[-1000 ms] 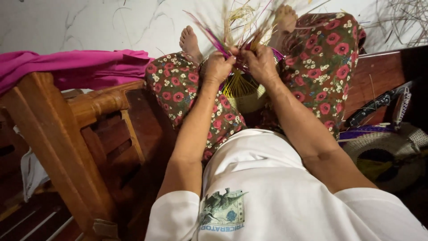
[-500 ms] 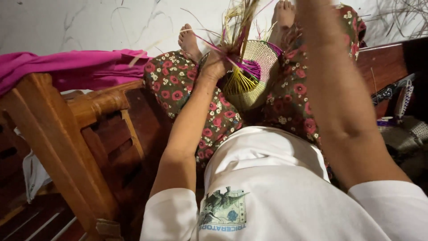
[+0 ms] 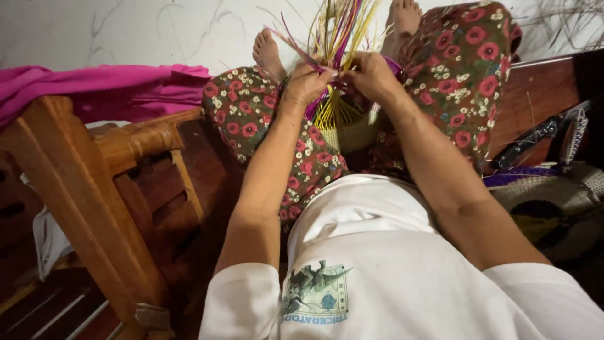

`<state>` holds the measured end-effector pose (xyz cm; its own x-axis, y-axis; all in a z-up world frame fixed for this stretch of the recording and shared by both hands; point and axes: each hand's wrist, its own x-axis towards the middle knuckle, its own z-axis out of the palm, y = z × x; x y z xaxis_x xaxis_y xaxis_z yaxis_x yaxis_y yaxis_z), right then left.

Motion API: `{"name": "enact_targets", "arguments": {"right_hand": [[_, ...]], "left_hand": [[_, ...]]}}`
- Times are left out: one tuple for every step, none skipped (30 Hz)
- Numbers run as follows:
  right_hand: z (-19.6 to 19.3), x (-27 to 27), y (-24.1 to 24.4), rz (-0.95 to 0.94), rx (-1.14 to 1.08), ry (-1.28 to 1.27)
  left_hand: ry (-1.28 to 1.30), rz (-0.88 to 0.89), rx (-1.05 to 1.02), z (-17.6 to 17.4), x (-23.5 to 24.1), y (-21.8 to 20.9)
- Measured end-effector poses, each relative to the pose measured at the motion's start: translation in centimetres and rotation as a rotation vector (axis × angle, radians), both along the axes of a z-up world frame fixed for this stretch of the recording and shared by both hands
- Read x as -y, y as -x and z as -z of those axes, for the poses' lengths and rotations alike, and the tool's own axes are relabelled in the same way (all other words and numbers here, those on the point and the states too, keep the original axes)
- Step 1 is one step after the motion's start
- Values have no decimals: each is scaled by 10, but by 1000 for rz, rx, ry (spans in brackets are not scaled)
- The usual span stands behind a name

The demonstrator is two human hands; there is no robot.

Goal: The person weaves a basket by hand, interlacing colorful and natural-colored straw strips into a circular base. They repeatedly pull and tuck strands to tighten the weave, gradually building up the basket's structure.

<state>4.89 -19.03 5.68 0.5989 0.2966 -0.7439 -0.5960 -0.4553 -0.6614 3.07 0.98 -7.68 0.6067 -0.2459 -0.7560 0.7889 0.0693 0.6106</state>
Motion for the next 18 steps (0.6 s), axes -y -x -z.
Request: {"name": "enact_targets", "arguments": {"right_hand": [[14,-1,-1,65,46,23],[29,-2,2,125,81,44],[31,-1,4,121,76,44],[33,0,5,171,206,-42],[35,0,6,219,336,-131],[29,1,6,218,329,-131],[23,3,7,228,275,-150],[15,5,2,237,231,-168],[8,3,1,234,234,-168],[1,1,1,100,133,-93],[-6,0,1,-35,32,-19],[0,0,1,-35,35,-17],[6,-1,2,17,69,6],[13,-3,6,70,94,24],[10,-2,6,70,89,22],[7,-1,4,107,90,-19],[5,0,3,144,91,-60],[7,3,-1,147,93,-60]], "left_hand": [[585,-686,-409,-2,0,-3],[1170,-1381,-822,-4,0,0],[1169,-1387,-823,-7,1,-1],[1166,-1443,-915,-9,2,-2],[1161,-1498,-1007,-12,3,-3],[1157,-1505,-1010,-9,2,-1],[1201,-1504,-1057,-5,1,1],[1252,-1494,-1099,-2,1,-3],[1256,-1492,-1097,6,-4,-1],[1290,-1474,-1051,15,-7,1],[1323,-1455,-1005,23,-9,3],[1326,-1451,-1005,31,-10,2],[1309,-1378,-971,38,-10,1],[1281,-1313,-940,45,-13,5],[1277,-1318,-942,56,-17,7],[1492,-1266,-1129,67,-21,8],[1703,-1194,-1320,78,-26,8],[1701,-1190,-1321,75,-25,7]]}}
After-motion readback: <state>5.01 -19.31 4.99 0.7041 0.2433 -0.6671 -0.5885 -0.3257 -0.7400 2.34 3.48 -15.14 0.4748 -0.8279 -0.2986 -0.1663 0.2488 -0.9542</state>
